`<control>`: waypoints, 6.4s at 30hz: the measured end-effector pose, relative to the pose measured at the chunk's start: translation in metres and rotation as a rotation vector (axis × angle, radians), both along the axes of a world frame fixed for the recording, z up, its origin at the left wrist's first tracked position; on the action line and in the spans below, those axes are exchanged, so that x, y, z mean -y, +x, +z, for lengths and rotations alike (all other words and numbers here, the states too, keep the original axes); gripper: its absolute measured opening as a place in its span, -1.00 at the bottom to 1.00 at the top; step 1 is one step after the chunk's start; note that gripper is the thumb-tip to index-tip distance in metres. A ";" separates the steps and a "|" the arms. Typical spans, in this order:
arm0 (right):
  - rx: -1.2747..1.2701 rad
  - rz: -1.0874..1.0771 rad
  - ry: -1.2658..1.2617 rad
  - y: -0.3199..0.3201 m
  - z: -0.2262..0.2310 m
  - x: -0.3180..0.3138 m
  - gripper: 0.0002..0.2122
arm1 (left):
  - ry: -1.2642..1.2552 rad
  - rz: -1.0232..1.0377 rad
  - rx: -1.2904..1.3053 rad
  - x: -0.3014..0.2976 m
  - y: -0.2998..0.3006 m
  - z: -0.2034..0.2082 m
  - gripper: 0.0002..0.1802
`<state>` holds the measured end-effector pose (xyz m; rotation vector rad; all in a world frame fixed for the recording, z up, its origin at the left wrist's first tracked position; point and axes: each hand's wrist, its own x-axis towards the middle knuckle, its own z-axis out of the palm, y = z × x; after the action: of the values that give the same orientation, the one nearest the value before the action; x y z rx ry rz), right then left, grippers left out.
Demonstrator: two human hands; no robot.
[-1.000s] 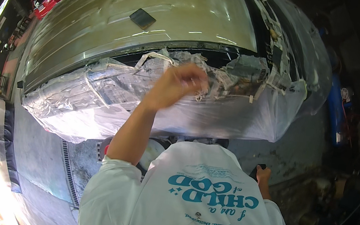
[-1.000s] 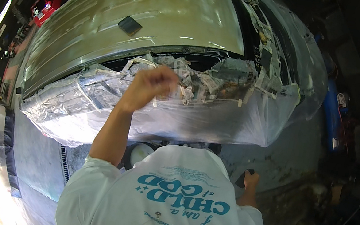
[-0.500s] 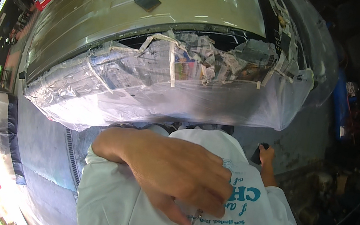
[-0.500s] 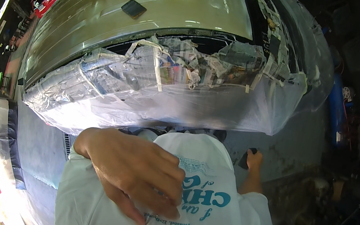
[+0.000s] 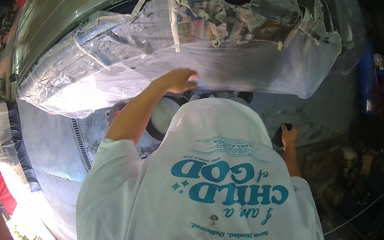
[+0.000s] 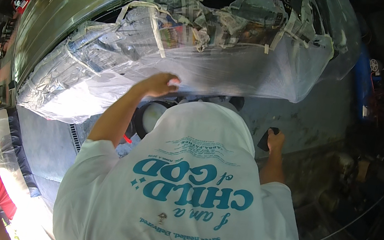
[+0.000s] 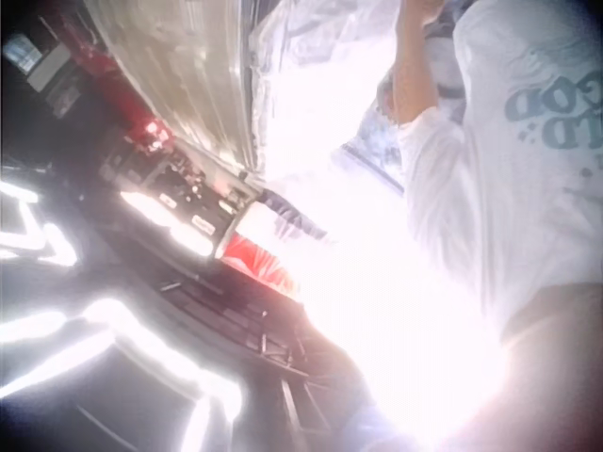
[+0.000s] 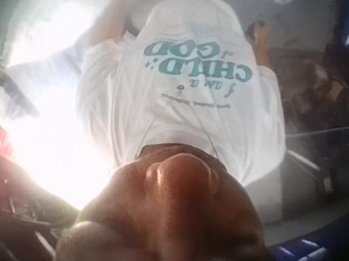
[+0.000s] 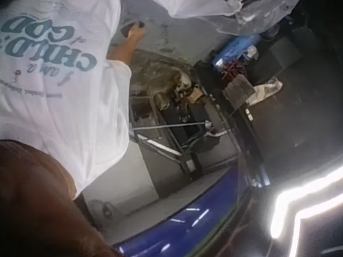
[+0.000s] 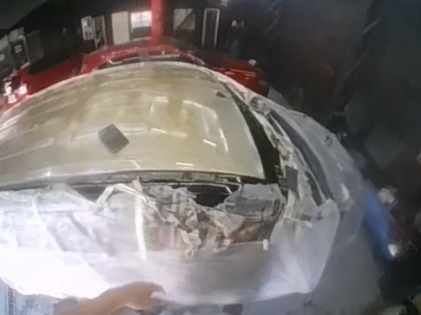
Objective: The person sands the hood of a car using a sanding block and water. They repeatedly wet the surface with a red scoop and continue sanding the hood area.
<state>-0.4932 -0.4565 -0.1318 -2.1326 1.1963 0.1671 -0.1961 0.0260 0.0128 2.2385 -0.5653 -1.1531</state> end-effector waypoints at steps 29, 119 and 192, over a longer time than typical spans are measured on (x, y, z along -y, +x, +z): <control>0.060 -0.005 -0.042 0.018 0.029 0.022 -0.63 | -1.219 -0.063 -0.873 0.000 -0.019 0.233 -0.64; 0.760 0.384 -0.330 0.628 0.140 0.129 -0.69 | -0.101 0.943 1.222 0.087 0.233 0.022 -0.59; 0.528 0.547 0.085 0.644 0.185 0.029 -0.58 | 0.112 0.823 1.179 0.071 0.229 0.005 -0.59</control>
<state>0.1508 -0.4854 0.0536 -2.1881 0.2916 -0.1034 0.0328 -0.0446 0.0181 2.6401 0.0795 0.6129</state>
